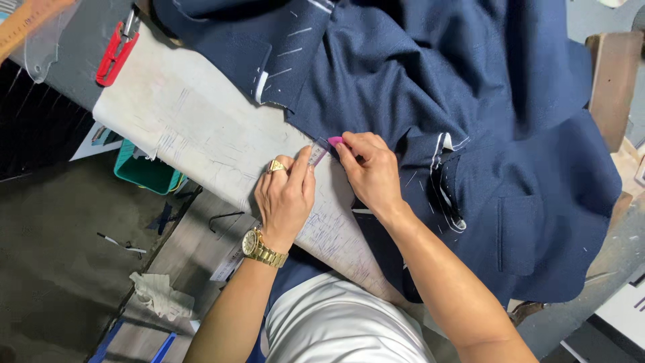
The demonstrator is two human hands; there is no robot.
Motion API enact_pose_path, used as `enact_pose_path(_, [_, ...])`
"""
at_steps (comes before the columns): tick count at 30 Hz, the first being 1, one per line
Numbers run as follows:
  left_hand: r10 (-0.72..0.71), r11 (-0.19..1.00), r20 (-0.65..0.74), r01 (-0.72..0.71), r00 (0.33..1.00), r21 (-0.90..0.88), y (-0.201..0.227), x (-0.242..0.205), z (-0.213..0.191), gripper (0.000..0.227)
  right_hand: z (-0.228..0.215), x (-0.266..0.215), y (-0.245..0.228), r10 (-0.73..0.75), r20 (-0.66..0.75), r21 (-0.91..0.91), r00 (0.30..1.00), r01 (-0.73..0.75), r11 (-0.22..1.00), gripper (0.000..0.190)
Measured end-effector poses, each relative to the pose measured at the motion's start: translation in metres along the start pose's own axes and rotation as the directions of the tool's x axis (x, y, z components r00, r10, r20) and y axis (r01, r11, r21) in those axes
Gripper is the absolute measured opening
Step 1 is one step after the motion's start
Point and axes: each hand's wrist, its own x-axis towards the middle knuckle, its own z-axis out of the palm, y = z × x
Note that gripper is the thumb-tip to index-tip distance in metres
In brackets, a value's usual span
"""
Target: The person uses a ruler and a piece of tailor's chalk to mark lines on the dark blue fabric of a suit jacket. They adjust the fabric on a work surface and use a small plastic template to guide their markings near the seams and pockets.
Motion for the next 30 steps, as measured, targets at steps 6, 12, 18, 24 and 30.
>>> enact_pose_path(6, [0.022, 0.999, -0.023, -0.022, 0.999, 0.026, 0.000, 0.001, 0.001, 0.026, -0.004, -0.001, 0.001, -0.066, 0.030, -0.102, 0.997, 0.068, 0.992, 0.016])
enact_pose_path(12, [0.015, 1.000, -0.028, -0.014, 0.999, 0.019, 0.000, -0.001, 0.001, 0.026, 0.000, 0.006, -0.013, 0.007, -0.045, 0.140, 0.999, 0.000, 0.990, 0.017])
enact_pose_path(18, [-0.053, 0.999, -0.032, 0.053, 0.998, 0.012, -0.008, 0.010, -0.008, 0.027, 0.011, 0.003, -0.001, 0.092, -0.050, 0.351, 0.994, -0.069, 0.934, 0.016])
enact_pose_path(24, [-0.124, 0.990, -0.006, 0.123, 0.992, -0.068, -0.017, 0.003, -0.002, 0.027, 0.003, 0.004, -0.009, 0.123, -0.045, 0.427, 0.991, -0.092, 0.900, 0.017])
enact_pose_path(30, [-0.095, 0.994, 0.001, 0.095, 0.995, -0.062, -0.015, 0.005, -0.003, 0.030, 0.006, 0.005, -0.010, 0.122, -0.041, 0.394, 0.992, -0.096, 0.914, 0.018])
